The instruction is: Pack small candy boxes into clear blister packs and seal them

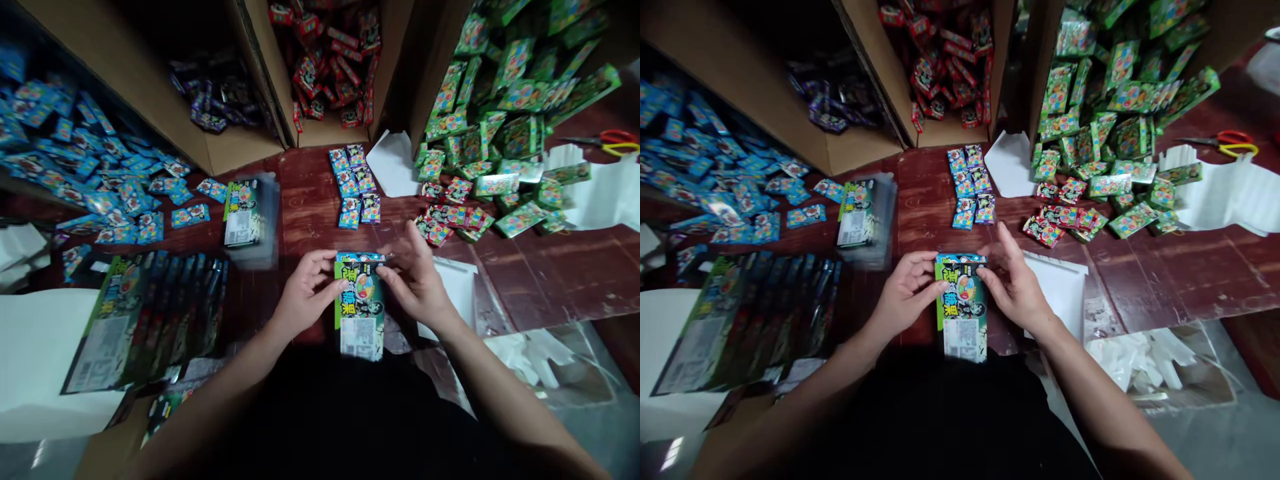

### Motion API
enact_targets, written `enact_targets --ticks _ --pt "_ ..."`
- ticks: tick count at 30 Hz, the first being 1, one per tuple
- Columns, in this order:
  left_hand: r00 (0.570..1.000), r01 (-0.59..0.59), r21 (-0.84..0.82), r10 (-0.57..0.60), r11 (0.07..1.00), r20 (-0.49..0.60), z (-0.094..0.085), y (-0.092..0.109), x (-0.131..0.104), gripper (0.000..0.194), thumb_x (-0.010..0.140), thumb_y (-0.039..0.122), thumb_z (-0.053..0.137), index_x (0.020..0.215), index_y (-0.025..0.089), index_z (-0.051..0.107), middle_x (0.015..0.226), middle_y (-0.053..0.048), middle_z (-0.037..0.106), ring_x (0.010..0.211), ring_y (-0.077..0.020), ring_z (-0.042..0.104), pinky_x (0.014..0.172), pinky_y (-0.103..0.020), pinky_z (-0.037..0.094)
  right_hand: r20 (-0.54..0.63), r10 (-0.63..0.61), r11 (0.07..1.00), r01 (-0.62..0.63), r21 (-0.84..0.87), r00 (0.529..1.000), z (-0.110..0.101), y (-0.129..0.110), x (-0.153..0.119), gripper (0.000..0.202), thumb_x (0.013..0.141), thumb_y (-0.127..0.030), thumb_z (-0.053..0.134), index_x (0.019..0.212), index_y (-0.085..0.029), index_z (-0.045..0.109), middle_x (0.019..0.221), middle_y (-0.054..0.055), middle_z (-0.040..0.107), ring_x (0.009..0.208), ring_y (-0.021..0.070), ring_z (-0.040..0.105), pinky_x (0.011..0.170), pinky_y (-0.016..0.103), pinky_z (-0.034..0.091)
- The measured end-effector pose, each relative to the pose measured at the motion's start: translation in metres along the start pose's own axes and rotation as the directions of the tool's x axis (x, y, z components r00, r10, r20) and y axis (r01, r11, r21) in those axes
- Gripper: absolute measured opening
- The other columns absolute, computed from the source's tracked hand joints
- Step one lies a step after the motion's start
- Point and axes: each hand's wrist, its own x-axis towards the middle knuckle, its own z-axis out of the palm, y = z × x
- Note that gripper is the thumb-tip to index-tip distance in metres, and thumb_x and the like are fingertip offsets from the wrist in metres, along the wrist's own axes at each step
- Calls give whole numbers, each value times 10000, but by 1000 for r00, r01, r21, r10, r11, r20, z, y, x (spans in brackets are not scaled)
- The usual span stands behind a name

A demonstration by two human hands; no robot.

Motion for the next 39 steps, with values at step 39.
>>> enact_targets --ticks 39 --pt "952 212 185 -246 959 180 -7 26 33 156 816 324 749 898 196 781 871 -33 778 778 -155 683 762 -306 531 -15 488 838 -464 286 873 -7 -18 4 957 771 -336 848 1567 -292 318 881 1 766 819 207 738 859 445 623"
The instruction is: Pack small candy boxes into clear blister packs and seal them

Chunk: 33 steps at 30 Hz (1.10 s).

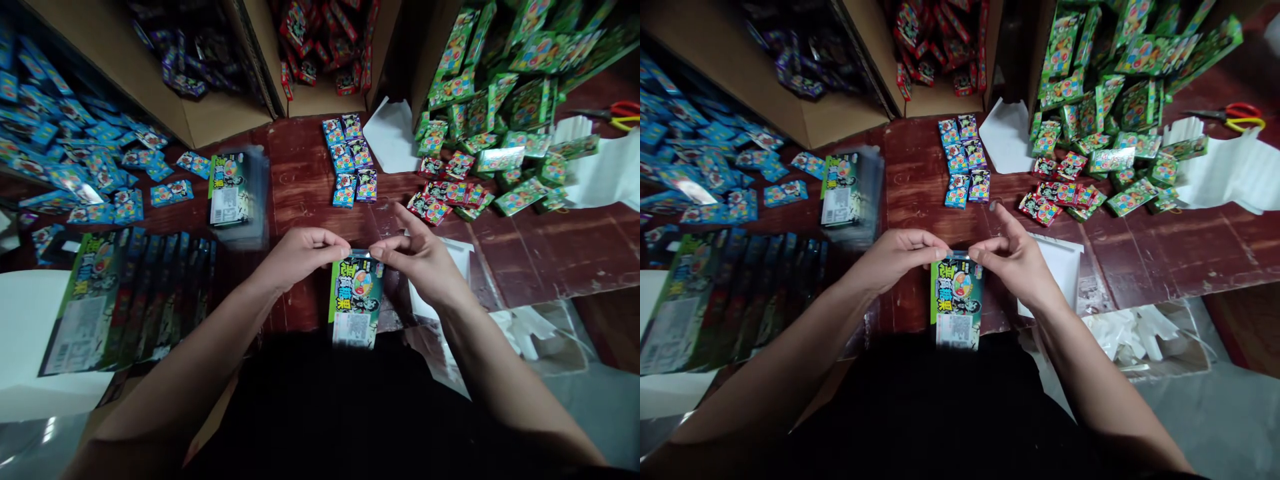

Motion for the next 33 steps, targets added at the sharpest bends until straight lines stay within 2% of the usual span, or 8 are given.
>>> enact_targets --ticks 7,13,18,23,25,27,29,33 --pt "998 -57 19 57 998 29 0 1 -3 142 842 318 738 916 211 793 972 -46 799 887 -184 726 898 -361 557 86 -137 986 144 -89 987 -9 2 -13 821 870 -375 758 1563 -361 319 909 -3 753 880 211 726 886 439 604" --pt "992 -65 62 58 996 114 4 8 -7 191 821 308 763 994 231 795 1058 -43 794 980 -207 736 945 -377 555 56 -121 991 124 -55 991 -17 7 -16 681 893 -383 729 1498 -363 415 914 -9 735 875 203 724 902 436 591" --pt "1000 3 -33 -3 999 13 5 7 -2 130 812 283 754 912 206 785 942 -40 797 861 -180 729 901 -369 552 53 -141 989 143 -29 989 -10 4 -17 688 894 -391 728 1497 -361 397 896 -11 730 888 203 716 888 424 585" --pt "994 -7 0 7 1000 111 7 9 -3 191 820 336 761 946 193 776 982 -61 790 923 -200 726 903 -377 551 50 -170 985 171 -19 984 -12 7 -20 655 917 -375 702 1492 -379 389 870 -19 700 898 196 701 895 412 569" --pt "993 -33 -20 35 999 114 10 9 -7 232 789 302 793 985 186 749 984 -54 782 918 -193 726 866 -352 564 50 -193 980 195 -36 980 -18 4 -20 583 926 -368 690 1451 -369 436 938 -3 692 957 196 685 918 404 554" --pt "994 -72 -32 74 997 79 14 7 -10 237 782 264 795 990 179 721 965 -44 773 888 -176 723 820 -320 570 51 -234 966 238 -97 971 -25 -6 -18 419 918 -366 698 1310 -331 554 1040 21 669 1016 196 650 915 378 542" --pt "994 -101 -10 102 995 51 17 5 -12 198 803 259 774 971 172 714 970 -46 770 876 -165 719 804 -301 567 125 -272 935 293 -201 954 -31 -21 -15 246 908 -369 711 1121 -279 626 1078 36 637 1029 196 618 906 356 526" --pt "993 -116 37 114 993 34 22 5 -12 147 815 249 753 929 159 735 966 -54 777 874 -165 721 812 -291 560 446 -220 832 406 -379 868 -29 -45 -9 181 908 -372 711 984 -223 642 1033 41 626 975 189 601 900 357 499"
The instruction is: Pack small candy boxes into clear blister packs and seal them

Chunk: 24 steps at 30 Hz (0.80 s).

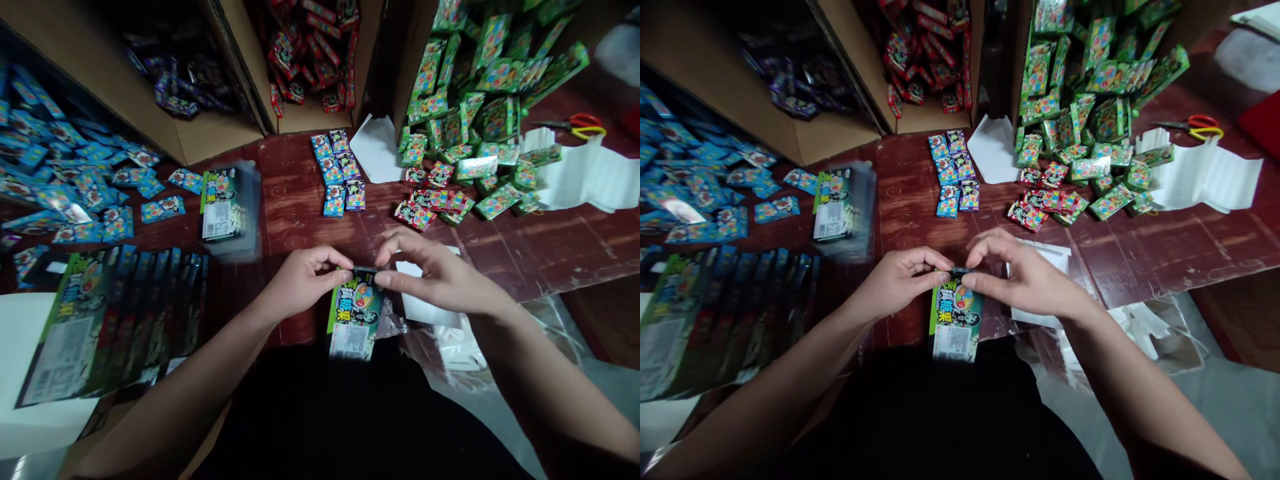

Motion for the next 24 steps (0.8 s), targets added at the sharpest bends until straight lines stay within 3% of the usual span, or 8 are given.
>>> enact_targets --ticks 2,6,10,13,16,19,22,24 --pt "1000 2 4 -2 1000 -1 1 1 0 143 816 244 750 929 157 745 963 -55 781 881 -169 726 817 -292 561 54 4 996 0 -87 999 4 -1 4 152 919 -342 694 981 -214 641 1005 35 629 950 180 599 864 343 492" --pt "1000 7 -29 -8 1000 -21 2 -1 -3 163 815 246 753 955 162 756 1022 -65 786 926 -185 737 848 -304 570 -27 46 968 -51 -244 999 18 10 7 149 928 -315 673 1030 -220 621 979 34 623 919 189 593 797 338 490" --pt "994 -19 -36 15 999 -108 0 -3 -12 145 815 233 751 943 165 759 1025 -63 786 942 -186 736 881 -307 565 -157 -88 929 24 -369 984 31 13 7 270 911 -334 702 1132 -232 586 1096 78 592 1024 230 598 841 378 518" --pt "975 -29 -15 25 999 -221 -19 -6 -24 147 842 241 720 960 161 754 1020 -67 784 948 -196 733 898 -320 564 -50 -188 896 151 -417 981 46 11 24 126 990 -313 593 1091 -263 651 1098 72 621 1071 224 610 880 378 527" --pt "933 16 107 24 994 -358 -56 -9 -45 180 897 268 652 1016 168 743 1023 -68 782 944 -210 733 881 -337 574 112 -258 862 281 -422 960 69 9 68 247 1023 -361 531 1233 -301 647 1190 57 672 1115 219 625 963 410 528" --pt "842 162 363 63 918 -536 -78 -14 -75 253 956 265 561 1139 183 715 1136 -84 763 1056 -236 714 982 -399 545 177 -315 812 361 -458 933 100 1 133 392 1048 -418 447 1398 -286 565 1429 72 588 1291 242 560 1096 462 465" --pt "776 284 654 233 701 -586 -61 -28 -100 386 965 229 528 1337 179 620 1491 -123 553 1388 -297 505 1169 -504 392 217 -303 720 372 -586 928 134 -6 196 516 1055 -436 395 1520 -216 437 1585 103 439 1431 283 440 1143 505 418" --pt "856 242 788 258 566 -448 -39 -45 -111 488 924 272 607 1406 209 570 1626 -96 369 1489 -331 357 1193 -530 361 319 -284 656 426 -623 904 155 -5 226 618 1010 -494 491 1536 -177 414 1598 127 414 1459 304 410 1154 511 407"
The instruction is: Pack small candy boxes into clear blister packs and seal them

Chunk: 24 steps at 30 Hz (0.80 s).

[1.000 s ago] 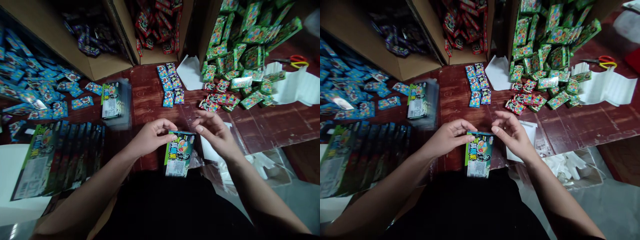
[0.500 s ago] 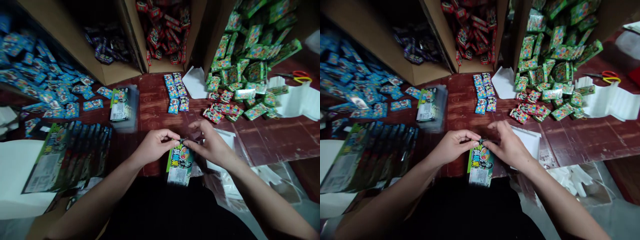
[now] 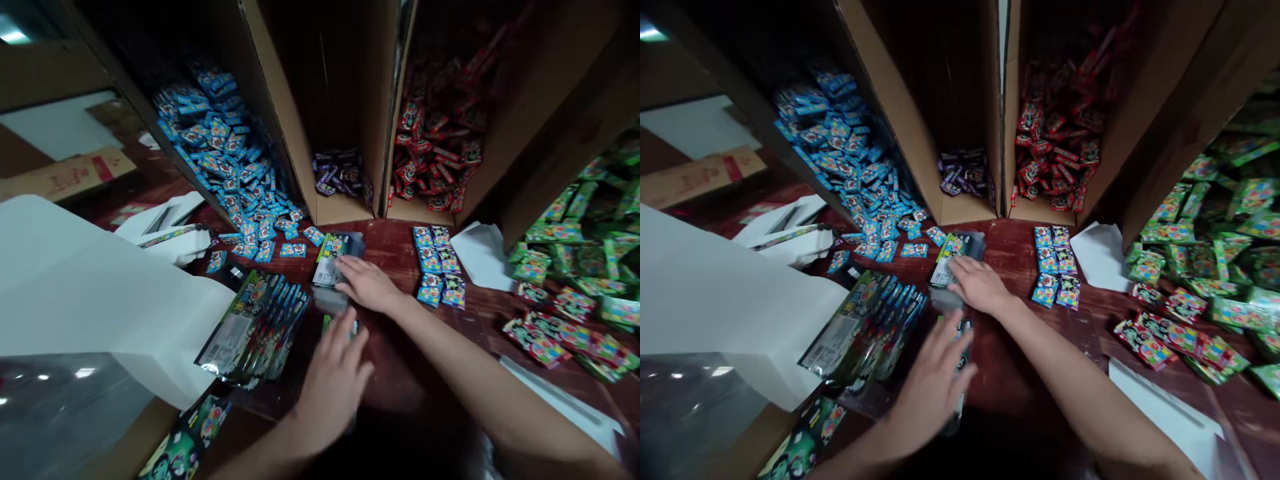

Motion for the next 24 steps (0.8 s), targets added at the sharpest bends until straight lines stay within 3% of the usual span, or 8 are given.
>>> enact_targets --ticks 5,8,11,14,16,18,21,24 --pt "979 -36 139 7 990 202 32 -16 -32 448 931 283 591 1376 231 603 1577 -61 456 1446 -331 426 1136 -529 436 80 -112 993 115 -31 991 24 9 11 705 808 -480 783 1396 -140 591 1463 168 573 1339 349 555 1160 516 402" --pt "983 74 100 -90 992 161 19 -28 -32 432 939 144 495 1341 220 636 1547 -66 499 1463 -326 401 1162 -541 390 53 -119 992 121 -30 991 17 21 -19 357 983 -352 581 1288 -194 679 1362 104 670 1266 270 629 1145 454 435" --pt "981 185 -250 -163 950 106 -4 -20 -17 339 965 234 510 1251 235 694 1465 -83 587 1433 -309 444 1204 -531 325 -146 -68 998 65 -24 987 -4 26 -64 323 1045 -272 462 1270 -199 683 1307 79 708 1215 205 665 1104 384 488" --pt "913 360 -797 -357 484 196 -22 1 17 398 987 465 494 1240 226 686 1349 -123 665 1289 -299 594 1133 -502 424 -389 -196 980 198 -37 900 -32 10 -121 348 987 -173 573 1330 -178 630 1331 78 694 1259 199 634 1146 395 459" --pt "844 445 -895 -337 5 418 -22 16 44 487 941 553 534 1235 192 677 1293 -155 688 1179 -330 664 1011 -519 517 -318 -364 929 367 -53 876 -49 -7 -159 371 981 -145 565 1349 -157 615 1340 77 688 1287 218 613 1159 423 448" --pt "790 529 -819 -223 -225 571 -13 30 67 485 840 489 685 1195 158 688 1207 -167 721 1061 -341 709 914 -510 559 -168 -422 906 422 -37 891 -63 -19 -188 357 1002 -152 519 1343 -158 624 1322 73 700 1246 222 642 1121 415 487" --pt "782 593 -797 -155 -111 604 10 52 83 424 717 274 795 1108 133 712 1045 -124 764 931 -273 723 885 -417 551 -48 -281 957 283 54 959 -80 -18 -213 411 993 -387 586 1362 -207 616 1326 83 696 1225 235 655 1090 418 508" --pt "834 549 -825 -24 135 551 27 71 84 344 748 225 757 1080 148 712 995 -66 755 908 -208 682 867 -338 519 -154 -29 973 64 222 988 -93 -2 -219 800 870 -730 560 1469 -204 507 1452 159 582 1349 304 548 1130 491 452"
